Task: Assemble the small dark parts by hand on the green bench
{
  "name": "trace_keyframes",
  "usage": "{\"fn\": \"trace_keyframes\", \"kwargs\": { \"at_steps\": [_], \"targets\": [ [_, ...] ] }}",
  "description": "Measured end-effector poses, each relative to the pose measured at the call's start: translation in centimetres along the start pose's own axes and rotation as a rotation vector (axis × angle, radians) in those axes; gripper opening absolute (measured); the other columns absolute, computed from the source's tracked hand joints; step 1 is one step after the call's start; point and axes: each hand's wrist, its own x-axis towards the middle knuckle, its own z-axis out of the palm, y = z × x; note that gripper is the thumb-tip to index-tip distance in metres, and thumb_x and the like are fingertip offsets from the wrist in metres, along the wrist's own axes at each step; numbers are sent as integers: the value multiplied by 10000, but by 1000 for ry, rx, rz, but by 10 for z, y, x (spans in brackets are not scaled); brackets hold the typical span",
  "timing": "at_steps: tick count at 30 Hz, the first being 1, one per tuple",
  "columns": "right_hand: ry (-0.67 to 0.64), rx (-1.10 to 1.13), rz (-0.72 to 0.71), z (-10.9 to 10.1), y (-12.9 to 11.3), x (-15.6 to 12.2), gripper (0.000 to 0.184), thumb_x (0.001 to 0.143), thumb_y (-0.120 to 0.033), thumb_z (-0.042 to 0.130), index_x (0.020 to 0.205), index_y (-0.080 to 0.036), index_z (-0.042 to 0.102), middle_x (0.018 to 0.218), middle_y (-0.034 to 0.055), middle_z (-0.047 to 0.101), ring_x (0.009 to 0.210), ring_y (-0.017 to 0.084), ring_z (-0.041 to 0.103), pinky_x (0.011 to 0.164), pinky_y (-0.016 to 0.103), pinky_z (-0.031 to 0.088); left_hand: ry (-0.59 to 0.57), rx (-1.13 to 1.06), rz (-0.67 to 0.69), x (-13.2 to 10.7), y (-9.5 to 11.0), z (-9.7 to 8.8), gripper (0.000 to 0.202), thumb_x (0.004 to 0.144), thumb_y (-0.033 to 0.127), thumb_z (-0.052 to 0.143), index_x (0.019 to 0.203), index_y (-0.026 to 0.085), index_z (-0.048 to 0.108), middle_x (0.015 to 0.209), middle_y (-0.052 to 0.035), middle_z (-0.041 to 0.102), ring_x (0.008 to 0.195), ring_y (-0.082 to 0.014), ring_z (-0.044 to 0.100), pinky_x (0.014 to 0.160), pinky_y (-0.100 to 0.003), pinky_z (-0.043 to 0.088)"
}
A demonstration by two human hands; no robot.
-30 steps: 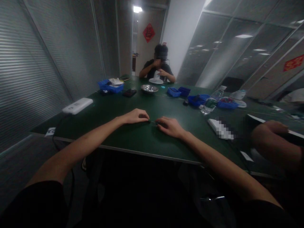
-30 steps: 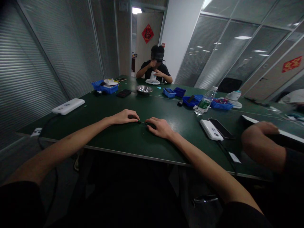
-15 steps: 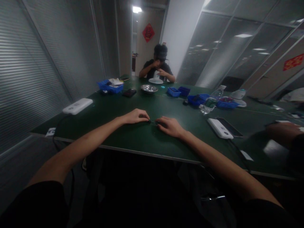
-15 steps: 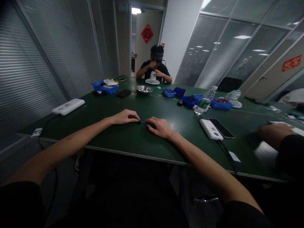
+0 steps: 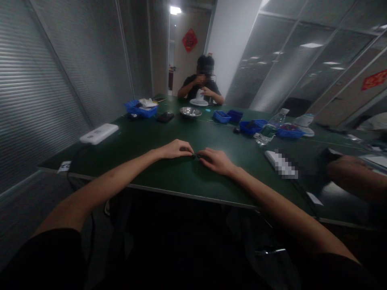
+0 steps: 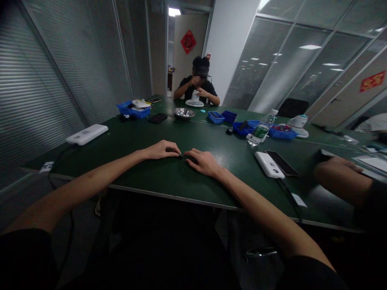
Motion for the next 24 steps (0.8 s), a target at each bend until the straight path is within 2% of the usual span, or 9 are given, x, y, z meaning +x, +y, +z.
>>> {"fn": "trace_keyframes", "kwargs": {
  "at_steps": [9,14,18,24],
  "targets": [
    [90,51,2,4,4,1,342,1085,-384,449,1366,-237,577,1221,102,675,942,208,668,809,319,510,-18,-7,5,2,2,2,270,984,366,704,1178,197,784,1098,-85,751,1005,-201,690,893,-301,486],
    [108,34,56,4,3,1,345,1068,-385,475,1347,-230,605,1197,97,692,876,196,667,768,309,499,-17,-13,-8,2,3,2,299,981,367,710,1221,199,772,1124,-91,748,1015,-208,688,891,-311,487],
    [154,44,85,1,1,-1,316,1032,-356,516,1280,-216,655,1142,86,723,887,200,677,792,306,499,-21,-2,-28,1,3,1,346,983,384,707,1273,200,751,1144,-95,745,979,-200,685,855,-301,485],
    [157,79,67,-2,-1,-5,277,981,-335,559,1184,-215,703,1087,79,749,862,202,687,793,302,502,-30,3,-22,0,0,-1,286,987,390,695,1176,194,783,1116,-93,746,1005,-207,687,893,-314,484]
  ]
}}
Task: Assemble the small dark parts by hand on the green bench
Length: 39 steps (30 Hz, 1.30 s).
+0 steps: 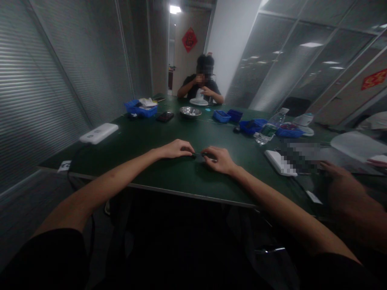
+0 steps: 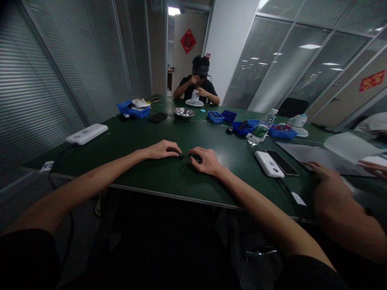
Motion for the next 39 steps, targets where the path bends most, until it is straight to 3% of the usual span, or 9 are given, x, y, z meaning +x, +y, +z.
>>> {"fn": "trace_keyframes", "kwargs": {
  "at_steps": [10,19,29,34,39],
  "targets": [
    [-3,-20,-23,2,2,1,265,955,-296,584,1171,-211,712,1098,76,755,826,190,681,752,295,487,7,9,-99,-4,-8,-8,314,951,434,709,1130,186,782,1111,-88,745,989,-215,683,857,-319,495],
    [-78,-76,-54,2,2,3,321,1025,-354,526,1279,-213,665,1148,86,732,853,187,663,766,297,471,-2,-3,-11,-1,1,1,279,983,393,688,1154,193,781,1103,-84,734,997,-204,679,885,-316,485],
    [-104,-55,8,2,1,4,368,1059,-391,471,1347,-221,623,1228,94,716,910,200,676,808,309,491,-10,-15,-21,-1,0,2,326,974,386,698,1230,194,760,1100,-92,727,986,-212,670,873,-320,483],
    [-49,-83,68,7,6,4,350,1046,-391,494,1323,-234,641,1176,80,729,898,206,676,809,312,486,-16,-36,-63,-1,4,1,421,972,402,693,1334,186,709,1042,-82,713,927,-199,650,827,-315,479],
    [-51,-107,101,7,6,5,325,1024,-373,526,1280,-235,671,1177,73,739,904,213,683,813,318,483,-27,0,-46,-1,6,0,412,979,410,677,1324,188,720,1033,-81,683,920,-197,633,822,-313,474]
  ]
}}
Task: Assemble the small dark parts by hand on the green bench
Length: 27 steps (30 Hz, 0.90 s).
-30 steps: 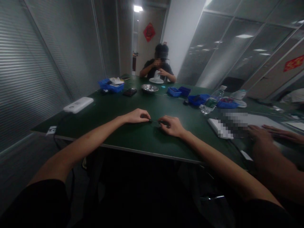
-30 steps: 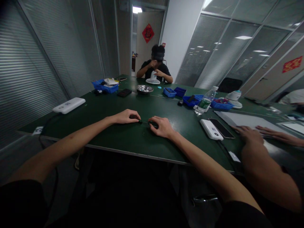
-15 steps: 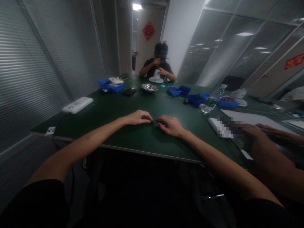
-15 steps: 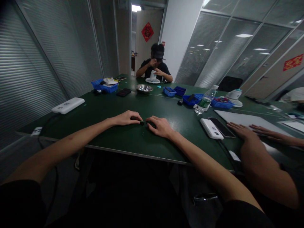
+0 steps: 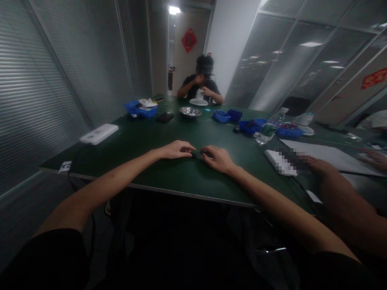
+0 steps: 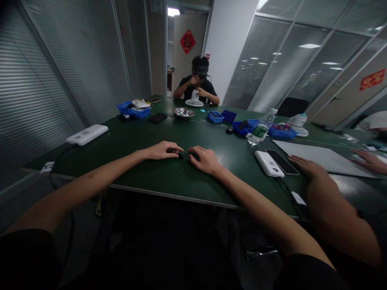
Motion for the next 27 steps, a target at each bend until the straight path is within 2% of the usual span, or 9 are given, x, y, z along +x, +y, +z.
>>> {"fn": "trace_keyframes", "kwargs": {
  "at_steps": [8,15,21,24,27],
  "targets": [
    [5,-60,117,2,3,1,313,1028,-400,530,1246,-237,686,1200,66,749,960,233,690,795,323,478,-27,101,16,-1,-3,0,377,1004,414,629,1303,217,746,1083,-94,662,976,-218,624,867,-324,466],
    [-20,-80,136,4,5,2,324,1028,-416,530,1257,-250,688,1198,65,751,943,232,689,784,323,483,-65,274,19,0,-1,0,419,1024,387,537,1371,237,719,1153,-110,639,1094,-263,583,979,-362,435],
    [-27,-92,141,3,5,2,327,1027,-418,528,1256,-250,689,1200,65,750,943,235,693,782,326,485,-72,353,5,-2,-5,-1,458,986,357,554,1415,266,689,1176,-107,650,1068,-270,582,982,-375,430],
    [-23,-97,135,4,5,2,324,1030,-417,521,1251,-249,687,1189,64,750,937,234,692,777,326,480,-58,378,-10,-4,-12,-8,450,975,364,564,1391,267,706,1170,-108,667,1061,-273,592,967,-373,434],
    [-37,-104,130,4,6,3,324,1032,-419,519,1253,-247,684,1176,62,753,937,234,691,773,325,478,-19,451,-103,-11,-26,-24,458,961,382,566,1373,252,717,1188,-117,673,1097,-287,592,968,-379,440]
  ]
}}
